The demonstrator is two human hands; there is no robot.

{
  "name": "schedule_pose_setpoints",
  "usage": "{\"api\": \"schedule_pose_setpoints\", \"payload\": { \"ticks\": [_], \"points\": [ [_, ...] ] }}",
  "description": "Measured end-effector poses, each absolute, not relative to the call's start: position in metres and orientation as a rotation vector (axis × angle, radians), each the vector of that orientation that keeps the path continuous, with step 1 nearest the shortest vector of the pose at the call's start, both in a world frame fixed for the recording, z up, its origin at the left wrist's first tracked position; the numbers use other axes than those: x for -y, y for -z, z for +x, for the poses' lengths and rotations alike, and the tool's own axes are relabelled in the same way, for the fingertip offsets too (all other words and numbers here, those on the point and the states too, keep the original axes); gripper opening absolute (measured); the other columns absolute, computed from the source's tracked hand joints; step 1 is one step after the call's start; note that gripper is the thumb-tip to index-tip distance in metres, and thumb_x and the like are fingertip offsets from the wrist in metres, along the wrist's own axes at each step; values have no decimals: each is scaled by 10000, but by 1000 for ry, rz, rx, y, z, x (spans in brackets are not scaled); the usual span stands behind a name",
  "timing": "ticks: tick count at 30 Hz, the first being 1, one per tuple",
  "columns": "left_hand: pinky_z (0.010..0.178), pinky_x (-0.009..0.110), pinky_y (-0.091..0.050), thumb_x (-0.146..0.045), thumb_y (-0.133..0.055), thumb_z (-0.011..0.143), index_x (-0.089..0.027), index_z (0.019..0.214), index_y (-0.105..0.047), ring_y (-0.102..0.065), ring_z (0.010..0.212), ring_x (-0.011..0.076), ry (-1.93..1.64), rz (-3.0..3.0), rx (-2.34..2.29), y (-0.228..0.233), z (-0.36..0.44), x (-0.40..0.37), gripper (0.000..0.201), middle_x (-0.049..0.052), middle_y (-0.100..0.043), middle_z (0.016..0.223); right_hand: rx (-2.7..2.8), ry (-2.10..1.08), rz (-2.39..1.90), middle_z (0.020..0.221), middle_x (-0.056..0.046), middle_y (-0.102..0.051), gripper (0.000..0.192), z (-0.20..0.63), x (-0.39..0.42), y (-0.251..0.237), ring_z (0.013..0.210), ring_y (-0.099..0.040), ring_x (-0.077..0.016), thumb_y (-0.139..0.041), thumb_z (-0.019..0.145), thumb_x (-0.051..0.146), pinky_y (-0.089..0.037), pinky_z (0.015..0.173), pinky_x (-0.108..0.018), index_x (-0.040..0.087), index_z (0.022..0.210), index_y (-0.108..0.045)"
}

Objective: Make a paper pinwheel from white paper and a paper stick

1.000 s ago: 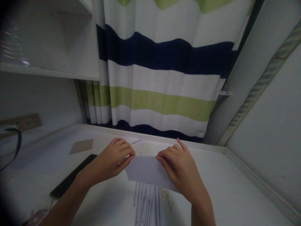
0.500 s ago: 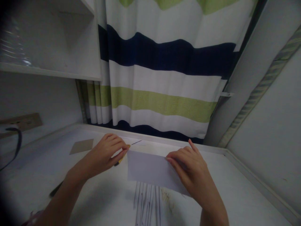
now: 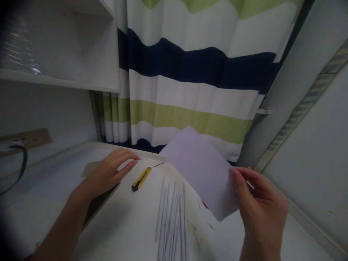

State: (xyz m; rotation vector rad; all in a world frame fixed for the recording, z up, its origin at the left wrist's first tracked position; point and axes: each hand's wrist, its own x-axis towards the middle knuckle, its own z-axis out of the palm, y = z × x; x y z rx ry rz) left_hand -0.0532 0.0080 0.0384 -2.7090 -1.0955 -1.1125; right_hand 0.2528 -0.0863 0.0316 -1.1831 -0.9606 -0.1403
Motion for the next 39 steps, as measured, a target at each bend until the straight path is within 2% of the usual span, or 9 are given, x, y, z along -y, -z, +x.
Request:
{"api": "schedule_pose_setpoints", "payload": {
  "ticks": [2,6,9,13,18,22,29,37,39],
  "points": [
    [882,333,-384,-310,-452,855,-192,1033,-547,-514,988,186,1214,-2942,1102,-37,-45,-3,233,52,-586,1059,828,47,-1088,684,34,-609,154,243,82,-33,575,-510,-110,-714,648,296,-384,523,-235,228,779,-672],
    [958,331,-341,-344,-566,788,-229,1130,-521,-483,1097,188,1300,-3375,918,-32,-23,8,364,39,-554,1191,878,-115,-1076,623,36,-594,127,221,72,-34,525,-491,-97,-685,679,323,-362,442,-208,223,747,-643],
    [929,315,-370,-304,-549,805,-212,1055,-576,-526,1045,181,1450,-3493,775,-29,-14,12,268,38,-607,1111,952,-260,-1141,593,17,-600,158,211,70,-32,464,-484,-106,-667,695,353,-330,357,-205,218,767,-627],
    [823,271,-431,-279,-513,828,-173,856,-653,-600,873,162,1782,-3391,932,-28,-12,15,178,31,-677,896,1034,-385,-1195,586,8,-599,208,204,69,-28,348,-415,-96,-623,725,396,-277,283,-214,217,828,-601],
    [810,283,-448,-280,-533,811,-154,874,-683,-605,866,183,1936,-3391,1086,-29,-12,14,205,34,-691,846,1128,-426,-1187,607,7,-616,165,199,64,-26,522,-543,-138,-617,743,366,-390,420,-220,223,822,-596],
    [807,260,-439,-280,-543,808,-169,880,-690,-605,866,172,1908,-3318,1117,-27,-13,11,198,24,-695,866,1220,-450,-1155,728,5,-652,126,198,62,-27,676,-590,-150,-610,755,328,-443,539,-220,244,848,-602],
    [508,196,-425,-328,-521,807,-165,814,-676,-602,744,164,1746,-3237,1302,-27,-13,14,225,23,-691,827,1286,-417,-1148,775,-14,-653,132,197,64,-26,731,-610,-174,-577,775,336,-479,610,-267,239,864,-593],
    [645,253,-450,-350,-563,781,-147,724,-637,-581,689,153,1868,-3142,1310,-25,-13,11,224,10,-651,716,1356,-287,-1275,969,-75,-612,254,190,61,-26,827,-585,-231,-599,744,362,-489,690,-390,226,958,-587],
    [638,248,-445,-352,-567,780,-148,738,-634,-576,687,151,1872,-3137,1296,-25,-12,12,218,9,-647,728,1473,-306,-1290,1072,-92,-580,345,185,64,-25,919,-565,-254,-589,750,373,-478,753,-430,233,1063,-554]
  ]
}}
